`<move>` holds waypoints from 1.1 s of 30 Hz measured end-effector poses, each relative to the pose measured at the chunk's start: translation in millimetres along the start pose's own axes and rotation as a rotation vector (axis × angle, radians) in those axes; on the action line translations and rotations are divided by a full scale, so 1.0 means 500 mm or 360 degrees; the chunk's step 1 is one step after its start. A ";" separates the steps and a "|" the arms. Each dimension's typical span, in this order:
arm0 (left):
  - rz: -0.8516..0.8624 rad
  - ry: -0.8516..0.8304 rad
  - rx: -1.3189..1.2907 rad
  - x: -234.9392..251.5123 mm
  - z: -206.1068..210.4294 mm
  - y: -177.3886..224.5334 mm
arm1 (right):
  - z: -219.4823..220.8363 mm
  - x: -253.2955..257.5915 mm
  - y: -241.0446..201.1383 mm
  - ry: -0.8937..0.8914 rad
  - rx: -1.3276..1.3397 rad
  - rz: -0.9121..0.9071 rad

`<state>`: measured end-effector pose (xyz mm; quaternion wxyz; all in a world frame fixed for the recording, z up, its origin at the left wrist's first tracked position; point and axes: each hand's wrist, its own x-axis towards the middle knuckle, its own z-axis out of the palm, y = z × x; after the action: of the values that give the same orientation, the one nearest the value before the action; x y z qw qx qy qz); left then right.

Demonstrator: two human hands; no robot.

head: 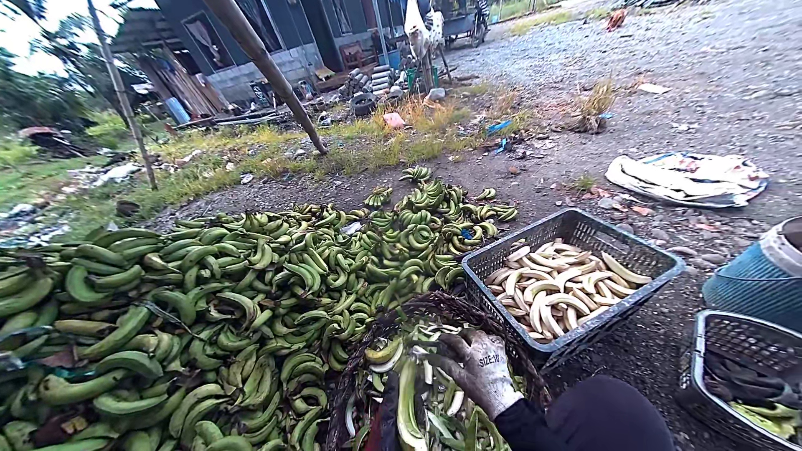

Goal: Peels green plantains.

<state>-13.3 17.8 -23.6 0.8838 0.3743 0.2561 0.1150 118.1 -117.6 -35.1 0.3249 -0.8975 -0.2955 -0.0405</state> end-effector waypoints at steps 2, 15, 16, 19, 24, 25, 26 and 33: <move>0.0101 -0.0264 0.0043 -0.006 -0.025 0.005 | -0.012 0.013 0.002 0.0136 0.0176 0.0225; 0.0068 -0.0165 0.0083 0.021 -0.013 -0.001 | -0.028 0.004 -0.006 -0.0603 0.0022 -0.0280; -0.0100 -0.0189 0.0144 0.008 -0.004 0.008 | -0.032 0.017 -0.001 -0.0398 -0.0076 -0.0265; -0.0268 -0.0055 0.0775 -0.009 -0.005 0.016 | -0.050 0.039 0.002 -0.0129 -0.0126 0.0046; 0.0605 0.0581 0.0784 0.009 -0.006 -0.001 | -0.037 -0.041 -0.048 -0.0894 0.0471 0.0108; 0.0772 0.0651 0.0798 0.023 -0.014 0.005 | -0.026 -0.065 -0.056 -0.0947 0.0539 0.0040; 0.0645 0.0767 0.0778 0.018 0.012 0.038 | -0.017 -0.082 -0.061 -0.0966 0.0584 0.0002; 0.0273 -0.0144 0.0251 0.046 -0.068 -0.018 | 0.006 -0.003 -0.013 -0.0799 0.0221 -0.0143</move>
<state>-11.9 41.2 -58.6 0.8492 0.4679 0.1911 0.1528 112.9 -112.4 -34.3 0.3001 -0.8409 -0.4085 0.1896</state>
